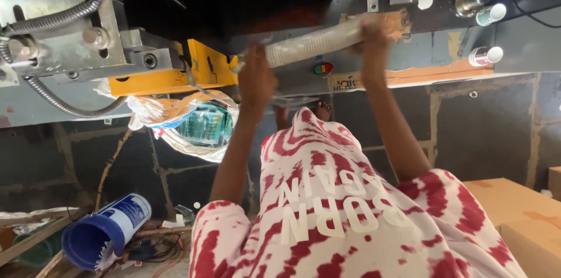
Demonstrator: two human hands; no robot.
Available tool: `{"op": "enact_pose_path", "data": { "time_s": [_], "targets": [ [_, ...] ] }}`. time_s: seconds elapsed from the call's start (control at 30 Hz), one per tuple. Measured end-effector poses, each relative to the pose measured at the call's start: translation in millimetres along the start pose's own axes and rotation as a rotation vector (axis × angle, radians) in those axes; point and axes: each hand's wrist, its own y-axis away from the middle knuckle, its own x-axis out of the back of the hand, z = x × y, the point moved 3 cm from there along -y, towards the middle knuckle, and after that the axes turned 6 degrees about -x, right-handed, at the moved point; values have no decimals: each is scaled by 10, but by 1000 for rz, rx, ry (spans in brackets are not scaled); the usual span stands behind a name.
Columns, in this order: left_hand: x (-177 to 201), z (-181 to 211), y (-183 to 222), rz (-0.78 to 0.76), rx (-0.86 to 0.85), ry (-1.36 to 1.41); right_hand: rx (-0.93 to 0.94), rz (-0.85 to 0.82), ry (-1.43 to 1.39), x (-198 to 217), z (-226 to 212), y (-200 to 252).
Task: The recorder is seen organizing and handling paper cup components, including stacks of paper cups and flat paper cup blanks, near a manufacturing machine.
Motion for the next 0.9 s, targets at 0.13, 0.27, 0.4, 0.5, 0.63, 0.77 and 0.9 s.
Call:
{"op": "enact_pose_path", "data": {
  "time_s": [0.13,0.27,0.4,0.5,0.63,0.77,0.9],
  "targets": [
    [-603,-802,123,-88,-74,-287,-252,-284,32,-323,1093,144],
    [-769,-616,40,-149,-18,-356,-281,-297,63,-247,1122,102],
    [-745,117,-242,-206,-144,-304,-287,-289,135,-274,1004,66],
    [-846,490,-343,-32,-353,-140,-288,-247,186,-311,989,89],
    [-1189,460,-316,35,-488,149,-211,-140,344,-395,791,185],
    [-1124,453,-338,17,-500,205,60,-117,477,-146,775,102],
    [-1139,390,-359,-36,-474,180,680,219,1109,552,405,43]
  ]
}}
